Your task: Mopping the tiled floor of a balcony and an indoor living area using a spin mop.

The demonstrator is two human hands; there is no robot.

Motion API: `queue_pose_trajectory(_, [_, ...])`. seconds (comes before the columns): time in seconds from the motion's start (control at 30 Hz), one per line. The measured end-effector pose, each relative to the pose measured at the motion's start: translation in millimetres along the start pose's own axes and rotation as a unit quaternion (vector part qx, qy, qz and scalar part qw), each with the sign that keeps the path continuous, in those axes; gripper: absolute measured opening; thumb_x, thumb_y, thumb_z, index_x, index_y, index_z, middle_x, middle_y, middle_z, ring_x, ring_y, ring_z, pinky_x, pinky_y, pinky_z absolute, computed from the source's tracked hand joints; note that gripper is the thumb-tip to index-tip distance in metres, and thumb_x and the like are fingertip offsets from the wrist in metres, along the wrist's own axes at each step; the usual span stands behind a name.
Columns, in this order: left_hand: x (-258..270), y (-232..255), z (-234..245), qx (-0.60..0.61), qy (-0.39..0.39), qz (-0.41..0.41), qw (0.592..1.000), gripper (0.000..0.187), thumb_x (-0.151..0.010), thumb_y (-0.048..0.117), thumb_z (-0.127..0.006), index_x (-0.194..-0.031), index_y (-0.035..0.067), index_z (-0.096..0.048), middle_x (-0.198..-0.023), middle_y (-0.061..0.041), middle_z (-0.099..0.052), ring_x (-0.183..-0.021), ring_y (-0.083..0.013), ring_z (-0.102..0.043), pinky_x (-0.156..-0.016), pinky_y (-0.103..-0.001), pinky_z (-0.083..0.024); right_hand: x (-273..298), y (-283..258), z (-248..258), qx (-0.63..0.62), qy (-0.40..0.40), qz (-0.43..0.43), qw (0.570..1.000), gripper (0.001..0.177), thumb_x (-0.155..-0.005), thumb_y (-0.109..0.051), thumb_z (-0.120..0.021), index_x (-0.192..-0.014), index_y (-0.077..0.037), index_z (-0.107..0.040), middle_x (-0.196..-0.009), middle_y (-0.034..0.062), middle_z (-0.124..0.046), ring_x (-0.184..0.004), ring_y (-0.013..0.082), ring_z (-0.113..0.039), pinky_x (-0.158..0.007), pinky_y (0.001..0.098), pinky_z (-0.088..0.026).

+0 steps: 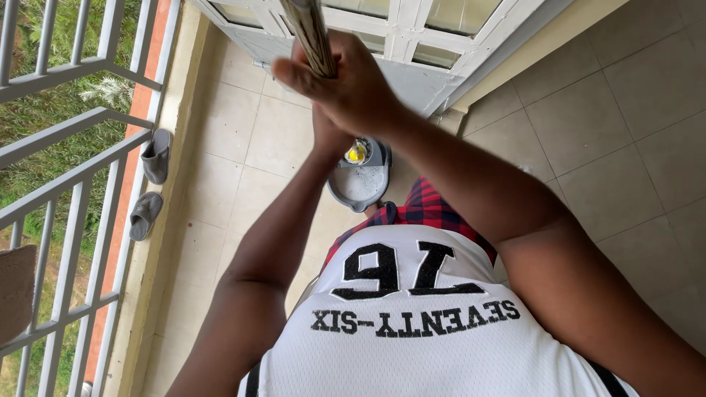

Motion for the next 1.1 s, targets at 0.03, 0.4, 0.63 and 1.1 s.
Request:
queue_pose_trajectory(0.03, [2,11,1,-0.009,0.09,-0.028,0.996,0.045,-0.099,0.02,-0.07,-0.133,-0.001,-0.05,-0.128,-0.013,-0.061,-0.12,-0.0228,-0.061,-0.1,-0.036,-0.053,3,-1,-5,0.06,0.123,-0.006,0.991,0.05,-0.102,-0.056,-0.071,-0.085,-0.011,-0.057,-0.072,-0.0021,-0.053,-0.067,0.0064,-0.051,-0.061,0.0251,-0.042])
queue_pose_trajectory(0.4, [17,29,3,-0.063,-0.099,0.117,0.986,0.031,-0.097,0.023,-0.068,-0.118,0.0,-0.066,-0.119,-0.015,-0.072,-0.114,-0.0247,-0.071,-0.097,-0.035,-0.058,16,16,20,0.062,-0.073,-0.051,0.994,0.054,-0.103,-0.04,-0.069,-0.066,-0.008,-0.048,-0.06,-0.0007,-0.042,-0.055,0.0087,-0.041,-0.051,0.0298,-0.034])
queue_pose_trajectory(0.63, [7,-26,-15,-0.048,0.005,-0.037,0.998,0.042,-0.098,0.016,-0.066,-0.133,-0.003,-0.055,-0.132,-0.016,-0.061,-0.127,-0.024,-0.059,-0.104,-0.036,-0.05,21,33,2,-0.025,-0.014,-0.064,0.998,0.047,-0.103,-0.033,-0.071,-0.075,-0.007,-0.043,-0.061,-0.0004,-0.047,-0.051,0.0101,-0.053,-0.048,0.0292,-0.042])
queue_pose_trajectory(1.1, [2,6,-28,0.02,0.084,-0.029,0.996,0.031,-0.107,0.02,-0.058,-0.13,0.001,-0.053,-0.124,-0.013,-0.061,-0.118,-0.0234,-0.062,-0.1,-0.037,-0.052,30,61,29,0.101,0.104,0.01,0.989,0.044,-0.109,-0.027,-0.061,-0.073,-0.006,-0.045,-0.062,0.0015,-0.042,-0.057,0.0132,-0.044,-0.055,0.0308,-0.038])
Point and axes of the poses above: each hand's wrist, its own x-axis away from the middle knuckle, its own z-axis out of the back of the hand, y = z × x, the point moved 4 cm from there along -x, towards the middle knuckle
